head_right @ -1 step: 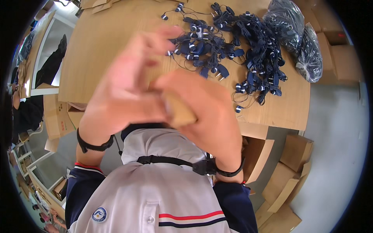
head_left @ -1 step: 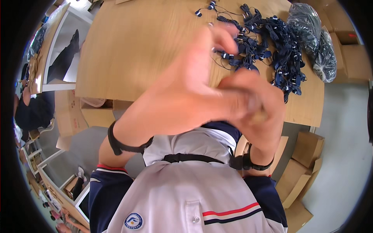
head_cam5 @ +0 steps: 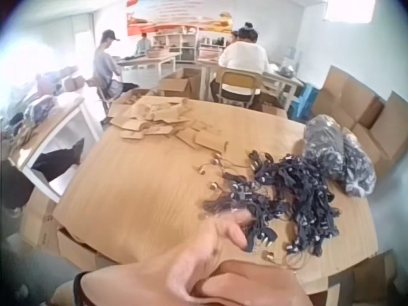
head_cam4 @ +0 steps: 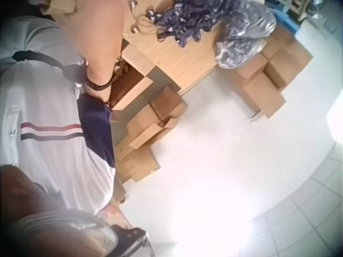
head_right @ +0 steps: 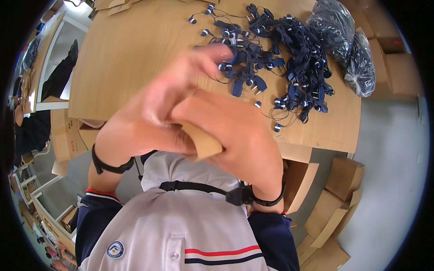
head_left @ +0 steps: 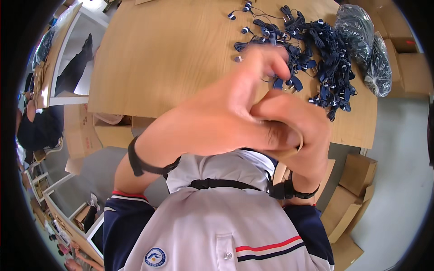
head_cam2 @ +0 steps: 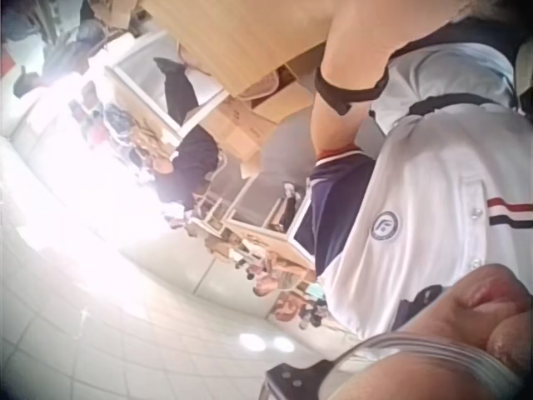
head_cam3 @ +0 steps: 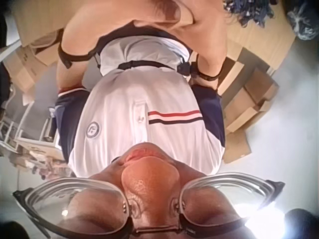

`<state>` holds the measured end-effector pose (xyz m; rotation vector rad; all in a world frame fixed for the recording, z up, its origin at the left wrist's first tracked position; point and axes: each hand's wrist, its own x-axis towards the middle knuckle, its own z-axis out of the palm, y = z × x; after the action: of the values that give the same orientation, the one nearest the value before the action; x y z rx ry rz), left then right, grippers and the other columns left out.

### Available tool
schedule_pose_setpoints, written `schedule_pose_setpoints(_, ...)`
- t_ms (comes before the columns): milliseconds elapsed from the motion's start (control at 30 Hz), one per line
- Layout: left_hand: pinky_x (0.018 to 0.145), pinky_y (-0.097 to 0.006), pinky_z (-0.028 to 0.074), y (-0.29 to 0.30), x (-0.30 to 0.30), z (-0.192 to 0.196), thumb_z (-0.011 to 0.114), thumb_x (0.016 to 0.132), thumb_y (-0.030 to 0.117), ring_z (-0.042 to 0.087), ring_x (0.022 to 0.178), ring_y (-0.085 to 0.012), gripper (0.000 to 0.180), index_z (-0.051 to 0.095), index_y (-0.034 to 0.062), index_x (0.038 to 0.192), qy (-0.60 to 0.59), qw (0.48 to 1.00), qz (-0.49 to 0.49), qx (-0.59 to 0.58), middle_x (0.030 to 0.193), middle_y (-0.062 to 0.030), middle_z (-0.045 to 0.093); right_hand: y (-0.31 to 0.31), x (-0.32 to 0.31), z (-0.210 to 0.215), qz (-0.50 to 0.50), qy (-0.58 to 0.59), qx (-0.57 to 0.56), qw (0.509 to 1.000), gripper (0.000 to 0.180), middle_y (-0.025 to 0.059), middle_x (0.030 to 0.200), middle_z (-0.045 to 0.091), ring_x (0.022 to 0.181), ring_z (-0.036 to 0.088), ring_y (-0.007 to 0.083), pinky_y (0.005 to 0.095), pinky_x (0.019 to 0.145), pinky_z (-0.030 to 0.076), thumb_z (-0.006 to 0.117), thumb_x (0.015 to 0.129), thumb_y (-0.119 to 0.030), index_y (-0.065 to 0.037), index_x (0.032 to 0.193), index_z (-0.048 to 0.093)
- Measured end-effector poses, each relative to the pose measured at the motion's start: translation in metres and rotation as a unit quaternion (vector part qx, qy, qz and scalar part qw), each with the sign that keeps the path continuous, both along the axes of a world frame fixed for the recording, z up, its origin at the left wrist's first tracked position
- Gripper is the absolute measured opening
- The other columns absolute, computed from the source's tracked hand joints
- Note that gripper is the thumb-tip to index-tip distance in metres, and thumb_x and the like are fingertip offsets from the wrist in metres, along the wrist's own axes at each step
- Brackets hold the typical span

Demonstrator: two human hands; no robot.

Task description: Packaging blue earphones into cardboard sleeves in a workshop setting.

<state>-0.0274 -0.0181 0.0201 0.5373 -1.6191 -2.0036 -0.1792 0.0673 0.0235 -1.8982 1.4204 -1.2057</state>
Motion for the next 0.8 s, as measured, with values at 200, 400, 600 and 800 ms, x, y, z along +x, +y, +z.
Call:
schedule_pose_setpoints(200, 0.106, -0.042, 0.033, -0.009, 0.006, -0.015, 0.073, 0.074, 0.016, 0.040, 0.132, -0.0295, 0.075, 0.032, 0.0032, 0.135, 0.055, 0.922, 0.130, -0.360, 0.144, -0.0228, 0.039, -0.012, 0.007, -0.010, 0.054, -0.192, 0.052, 0.979, 0.031, 0.0076, 0.087, 0.065, 0.073, 0.062, 0.0179, 0.0292, 0.067, 0.050, 0.074, 0.076, -0.002, -0.002, 0.105, 0.063)
schedule_pose_setpoints(400, 0.098, -0.045, 0.045, 0.002, -0.007, -0.019, 0.065, 0.075, 0.015, 0.052, 0.121, -0.0326, 0.035, 0.055, 0.0037, 0.107, 0.030, 0.746, 0.148, -0.649, 0.122, -0.0127, 0.058, 0.024, -0.008, -0.044, -0.055, -0.457, 0.121, 0.879, 0.040, 0.0150, 0.131, 0.052, 0.121, 0.053, 0.0230, 0.0357, 0.100, 0.045, 0.051, 0.092, -0.010, 0.001, 0.130, 0.049)
schedule_pose_setpoints(600, 0.094, -0.042, 0.045, 0.021, -0.016, -0.013, 0.054, 0.087, 0.015, 0.053, 0.120, -0.0334, 0.023, 0.048, 0.0023, 0.105, -0.008, 0.680, 0.180, -0.711, 0.121, -0.0159, 0.056, 0.016, -0.010, -0.082, -0.028, -0.477, 0.008, 0.878, 0.045, 0.0101, 0.137, 0.046, 0.126, 0.047, 0.0241, 0.0383, 0.105, 0.039, 0.045, 0.097, -0.017, -0.001, 0.139, 0.039)
schedule_pose_setpoints(800, 0.112, -0.047, 0.032, 0.017, -0.012, -0.007, 0.047, 0.091, 0.017, 0.038, 0.135, -0.0412, 0.037, 0.044, -0.0046, 0.121, -0.031, 0.650, 0.143, -0.746, 0.144, -0.0263, 0.040, 0.010, -0.015, -0.077, -0.155, -0.376, -0.014, 0.913, 0.042, 0.0100, 0.134, 0.048, 0.119, 0.052, 0.0248, 0.0393, 0.099, 0.044, 0.048, 0.097, -0.016, 0.000, 0.136, 0.041)
